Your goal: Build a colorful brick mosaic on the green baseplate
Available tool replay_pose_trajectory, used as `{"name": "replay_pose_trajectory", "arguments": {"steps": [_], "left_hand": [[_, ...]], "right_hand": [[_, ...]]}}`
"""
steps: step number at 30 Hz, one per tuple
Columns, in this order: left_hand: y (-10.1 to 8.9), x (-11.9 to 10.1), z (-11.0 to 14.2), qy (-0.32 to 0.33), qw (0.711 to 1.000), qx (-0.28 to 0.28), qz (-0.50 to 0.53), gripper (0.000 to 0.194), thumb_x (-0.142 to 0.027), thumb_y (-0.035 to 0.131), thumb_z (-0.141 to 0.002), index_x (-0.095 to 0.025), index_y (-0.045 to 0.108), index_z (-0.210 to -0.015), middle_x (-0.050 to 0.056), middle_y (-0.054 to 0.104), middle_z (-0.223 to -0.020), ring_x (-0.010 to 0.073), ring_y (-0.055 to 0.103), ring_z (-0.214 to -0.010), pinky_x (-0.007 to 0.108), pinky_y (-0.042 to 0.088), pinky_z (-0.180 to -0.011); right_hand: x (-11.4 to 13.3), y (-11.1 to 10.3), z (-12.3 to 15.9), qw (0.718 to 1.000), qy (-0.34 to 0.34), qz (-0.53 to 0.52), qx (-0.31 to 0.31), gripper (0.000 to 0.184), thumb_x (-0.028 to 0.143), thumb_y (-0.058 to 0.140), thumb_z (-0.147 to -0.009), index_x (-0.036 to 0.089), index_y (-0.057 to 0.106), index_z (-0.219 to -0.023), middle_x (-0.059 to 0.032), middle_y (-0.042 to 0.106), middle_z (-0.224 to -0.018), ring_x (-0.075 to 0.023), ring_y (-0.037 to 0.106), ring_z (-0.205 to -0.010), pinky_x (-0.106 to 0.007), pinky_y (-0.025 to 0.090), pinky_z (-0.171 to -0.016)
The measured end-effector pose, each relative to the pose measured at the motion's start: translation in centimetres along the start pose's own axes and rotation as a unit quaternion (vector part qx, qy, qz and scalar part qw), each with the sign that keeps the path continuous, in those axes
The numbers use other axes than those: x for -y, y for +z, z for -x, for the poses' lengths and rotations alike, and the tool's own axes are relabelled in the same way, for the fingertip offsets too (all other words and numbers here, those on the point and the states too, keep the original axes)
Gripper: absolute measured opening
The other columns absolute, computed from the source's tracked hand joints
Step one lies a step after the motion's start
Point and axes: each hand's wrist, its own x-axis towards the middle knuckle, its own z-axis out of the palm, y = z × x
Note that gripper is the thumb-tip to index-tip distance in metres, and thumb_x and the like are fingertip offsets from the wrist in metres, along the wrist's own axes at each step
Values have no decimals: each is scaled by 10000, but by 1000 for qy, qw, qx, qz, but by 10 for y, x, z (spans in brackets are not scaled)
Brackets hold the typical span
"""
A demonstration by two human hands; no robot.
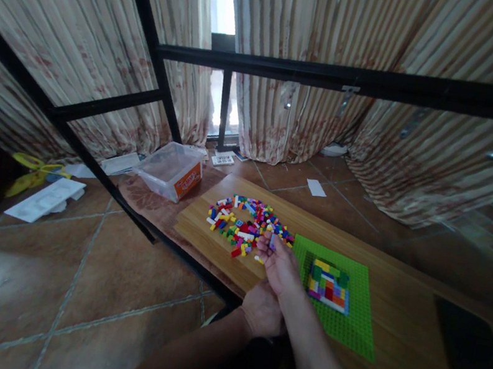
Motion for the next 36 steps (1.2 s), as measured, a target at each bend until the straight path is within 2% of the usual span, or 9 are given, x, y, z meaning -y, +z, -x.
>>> {"name": "replay_pose_trajectory", "arguments": {"steps": [4, 9, 14, 22, 24, 26, 29, 32, 36], "left_hand": [[-2, 0, -1, -3, 1000, 4, 4, 255, -333, 560, -842, -181, 731, -954, 76, 747, -917, 253, 670, -965, 405, 496, -922], [-5, -1, -2, 1, 1000, 22, 12, 251, -323, 569, -843, -169, 731, -956, 78, 747, -914, 252, 665, -983, 401, 486, -962], [0, 0, -1, -6, 1000, 17, 9, 288, -325, 559, -849, -166, 702, -1041, 77, 738, -1025, 265, 648, -1053, 422, 499, -961], [3, 1, 0, 1, 1000, -3, 18, 300, -340, 544, -878, -159, 691, -1065, 85, 724, -1090, 242, 634, -1101, 414, 460, -1038], [1, 0, -1, -4, 1000, 0, 20, 288, -343, 546, -877, -162, 696, -1041, 89, 724, -1081, 239, 643, -1079, 405, 474, -1017], [-2, 0, -1, -5, 1000, -6, 30, 285, -337, 544, -871, -156, 693, -1033, 90, 723, -1075, 237, 645, -1068, 393, 482, -1007], [-3, 0, -2, -8, 999, -27, 41, 307, -333, 566, -836, -134, 682, -1039, 105, 722, -1054, 250, 641, -1062, 395, 489, -998], [-3, -1, -1, -23, 998, -47, 44, 312, -339, 587, -798, -121, 683, -999, 118, 725, -990, 269, 653, -1016, 399, 518, -945], [-1, -2, -1, -28, 997, -61, 44, 301, -332, 574, -801, -118, 685, -982, 122, 723, -978, 266, 663, -987, 392, 528, -918]], "right_hand": [[2, 1, 3, 999, -37, 12, -11, 311, 466, 778, -675, 196, 684, -798, -10, 689, -812, -82, 561, -605, -221, 477, -556], [5, 6, 7, 997, -60, 45, -1, 353, 490, 778, -646, 192, 678, -804, 45, 581, -675, -38, 409, -481, -175, 325, -426], [5, 9, 6, 993, -55, 98, -27, 438, 590, 739, -643, 187, 640, -785, 91, 466, -552, -15, 246, -382, -164, 193, -350], [0, 11, 2, 968, -77, 228, -69, 523, 704, 546, -747, 210, 624, -899, 118, 344, -459, -60, 234, -358, -190, 187, -342], [0, 10, 0, 951, -97, 283, -74, 498, 684, 505, -787, 216, 637, -892, 103, 375, -463, -77, 288, -368, -205, 233, -361], [1, 9, -4, 926, -124, 348, -73, 452, 639, 490, -820, 217, 653, -833, 66, 474, -503, -100, 404, -423, -221, 330, -424], [7, 5, -14, 876, -167, 449, -61, 308, 490, 536, -834, 220, 682, -820, -6, 660, -710, -164, 593, -679, -271, 465, -663], [12, 3, -24, 821, -189, 536, -45, 227, 321, 573, -807, 205, 709, -946, -59, 714, -940, -213, 624, -913, -338, 453, -876], [13, 3, -29, 756, -204, 621, -14, 332, 241, 562, -815, 168, 687, -1114, -111, 677, -1085, -234, 604, -1029, -370, 422, -966]]}}
